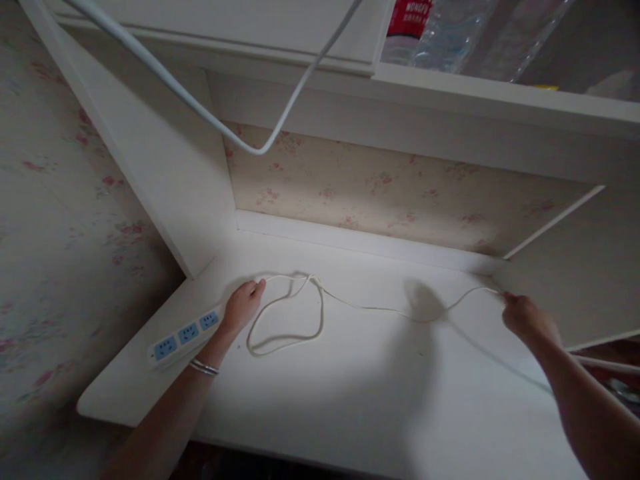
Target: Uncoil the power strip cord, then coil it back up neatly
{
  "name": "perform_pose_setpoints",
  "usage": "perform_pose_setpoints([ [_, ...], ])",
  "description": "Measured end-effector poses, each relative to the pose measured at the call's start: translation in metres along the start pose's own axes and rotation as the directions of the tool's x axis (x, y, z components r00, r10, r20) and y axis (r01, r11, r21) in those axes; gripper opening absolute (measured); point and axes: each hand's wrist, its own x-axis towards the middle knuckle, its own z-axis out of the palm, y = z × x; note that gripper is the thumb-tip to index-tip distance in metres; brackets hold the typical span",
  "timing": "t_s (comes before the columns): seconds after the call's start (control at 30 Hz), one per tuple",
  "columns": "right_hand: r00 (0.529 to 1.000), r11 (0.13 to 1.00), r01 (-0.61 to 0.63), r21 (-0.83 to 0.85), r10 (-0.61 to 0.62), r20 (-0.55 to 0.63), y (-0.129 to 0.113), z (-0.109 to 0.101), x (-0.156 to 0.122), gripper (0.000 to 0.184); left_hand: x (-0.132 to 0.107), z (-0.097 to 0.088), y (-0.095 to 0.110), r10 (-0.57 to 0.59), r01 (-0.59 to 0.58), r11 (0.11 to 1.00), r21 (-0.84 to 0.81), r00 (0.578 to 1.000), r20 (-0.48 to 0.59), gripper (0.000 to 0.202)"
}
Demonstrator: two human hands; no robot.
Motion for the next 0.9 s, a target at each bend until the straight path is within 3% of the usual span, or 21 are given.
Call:
perform_pose_setpoints([
  [0.2, 0.959, 0.975, 0.216, 0.061, -0.223, 0.173, -0.041, 0.021, -0.015, 0.042, 0.002, 0.008, -0.004, 0.123, -0.124, 0.992, -0.017, 0.992, -0.037, 0.035],
  [0.27, 0.947, 0.96, 0.276, 0.055, -0.281, 0.153, -0.063, 0.022, -0.029, 0.048, 0.001, 0.01, -0.003, 0.153, -0.151, 0.988, 0.043, 0.987, -0.041, 0.034],
  [0.33, 0.937, 0.938, 0.346, 0.024, -0.347, 0.029, -0.094, 0.019, -0.052, 0.057, -0.001, 0.013, 0.003, 0.179, -0.169, 0.974, 0.153, 0.983, -0.052, 0.043],
  [0.43, 0.861, 0.876, 0.482, 0.022, -0.468, -0.199, -0.153, 0.01, -0.096, 0.063, -0.005, 0.017, 0.019, 0.222, -0.192, 0.942, 0.277, 0.972, -0.079, 0.05],
  [0.47, 0.822, 0.832, 0.552, 0.053, -0.533, -0.2, -0.174, 0.008, -0.112, 0.06, -0.005, 0.019, 0.026, 0.252, -0.221, 0.93, 0.293, 0.965, -0.073, 0.049],
  [0.53, 0.681, 0.662, 0.731, 0.168, -0.722, -0.122, -0.215, 0.008, -0.141, 0.055, -0.001, 0.022, 0.039, 0.323, -0.3, 0.905, 0.3, 0.946, -0.028, 0.046],
  [0.57, 0.633, 0.601, 0.763, 0.237, -0.769, -0.09, -0.233, 0.009, -0.154, 0.054, 0.002, 0.024, 0.046, 0.351, -0.338, 0.893, 0.295, 0.936, 0.01, 0.045],
  [0.63, 0.625, 0.579, 0.751, 0.317, -0.779, -0.059, -0.265, 0.012, -0.174, 0.053, 0.01, 0.027, 0.055, 0.381, -0.39, 0.877, 0.281, 0.92, 0.087, 0.042],
  [0.73, 0.668, 0.618, 0.707, 0.345, -0.743, -0.038, -0.296, 0.016, -0.191, 0.045, 0.019, 0.03, 0.062, 0.395, -0.424, 0.864, 0.272, 0.905, 0.155, 0.033],
  [0.8, 0.67, 0.62, 0.702, 0.35, -0.742, -0.027, -0.304, 0.014, -0.197, 0.038, 0.021, 0.03, 0.063, 0.405, -0.441, 0.856, 0.27, 0.896, 0.183, 0.026],
  [0.9, 0.631, 0.592, 0.732, 0.338, -0.776, -0.008, -0.298, 0.008, -0.201, 0.035, 0.02, 0.025, 0.06, 0.412, -0.455, 0.85, 0.267, 0.888, 0.203, 0.026],
])
